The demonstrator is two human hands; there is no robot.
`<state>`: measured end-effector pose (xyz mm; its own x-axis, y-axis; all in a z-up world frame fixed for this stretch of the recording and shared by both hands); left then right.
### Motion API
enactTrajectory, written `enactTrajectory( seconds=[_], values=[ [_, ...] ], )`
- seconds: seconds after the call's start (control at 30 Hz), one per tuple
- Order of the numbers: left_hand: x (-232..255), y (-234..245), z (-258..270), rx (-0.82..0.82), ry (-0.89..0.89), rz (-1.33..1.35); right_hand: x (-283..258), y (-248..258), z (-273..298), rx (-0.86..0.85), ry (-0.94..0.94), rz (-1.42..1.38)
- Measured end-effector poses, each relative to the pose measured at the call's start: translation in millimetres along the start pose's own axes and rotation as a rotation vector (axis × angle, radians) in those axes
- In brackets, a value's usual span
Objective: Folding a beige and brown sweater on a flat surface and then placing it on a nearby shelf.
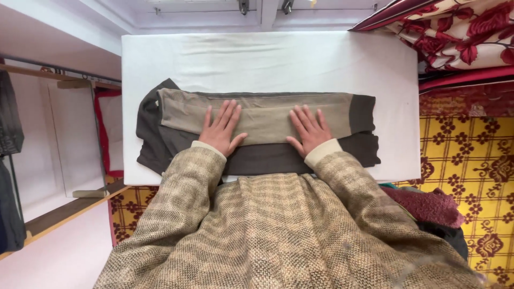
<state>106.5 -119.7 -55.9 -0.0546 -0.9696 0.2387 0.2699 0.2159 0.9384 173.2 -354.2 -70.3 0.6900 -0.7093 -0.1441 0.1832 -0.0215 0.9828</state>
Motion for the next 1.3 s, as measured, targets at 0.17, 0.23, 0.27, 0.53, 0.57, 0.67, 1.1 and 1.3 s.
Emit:
enactTrajectory(
  seconds=[0.17, 0.23, 0.27, 0.53, 0.57, 0.67, 1.1, 1.3],
  values=[
    [-104.8, -15.4, 58.9, 0.214, 0.346, 0.009, 78.8, -3.2, 33.7, 0.02, -0.158, -0.044],
    [-152.2, 0.0, 115.4, 0.4, 0.447, -0.036, 89.0, -0.6, 42.0, 0.046, -0.168, -0.04],
    [-177.9, 15.3, 158.1, 0.596, 0.563, -0.105, 91.2, 0.3, 43.8, 0.05, -0.174, -0.043],
    [-160.5, -241.8, 423.7, 1.071, 1.639, 1.149, 90.4, 9.4, 41.6, 0.091, -0.166, -0.066],
    [-134.0, -318.7, 404.3, 0.998, 1.785, 1.773, 91.8, 8.5, 42.2, 0.1, -0.165, -0.068],
    [-90.5, -362.8, 338.4, 0.887, 1.792, 2.451, 94.3, 5.1, 45.2, 0.109, -0.159, -0.055],
    [-109.5, -288.4, 323.1, 1.586, 1.4, 2.313, 94.7, 9.1, 42.8, 0.183, -0.106, -0.043],
    [-141.8, -241.5, 360.7, 1.196, 1.219, 1.584, 94.6, 9.6, 42.4, 0.237, -0.086, -0.033]
  ],
)
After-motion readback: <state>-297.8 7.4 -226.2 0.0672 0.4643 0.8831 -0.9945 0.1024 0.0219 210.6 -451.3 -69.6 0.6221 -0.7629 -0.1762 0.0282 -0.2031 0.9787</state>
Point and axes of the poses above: each hand's wrist, its own z-axis away from the middle knuckle, its own y-axis out of the back of the hand, x = y × z, the point moved 10 cm from there along -z, towards the middle knuckle
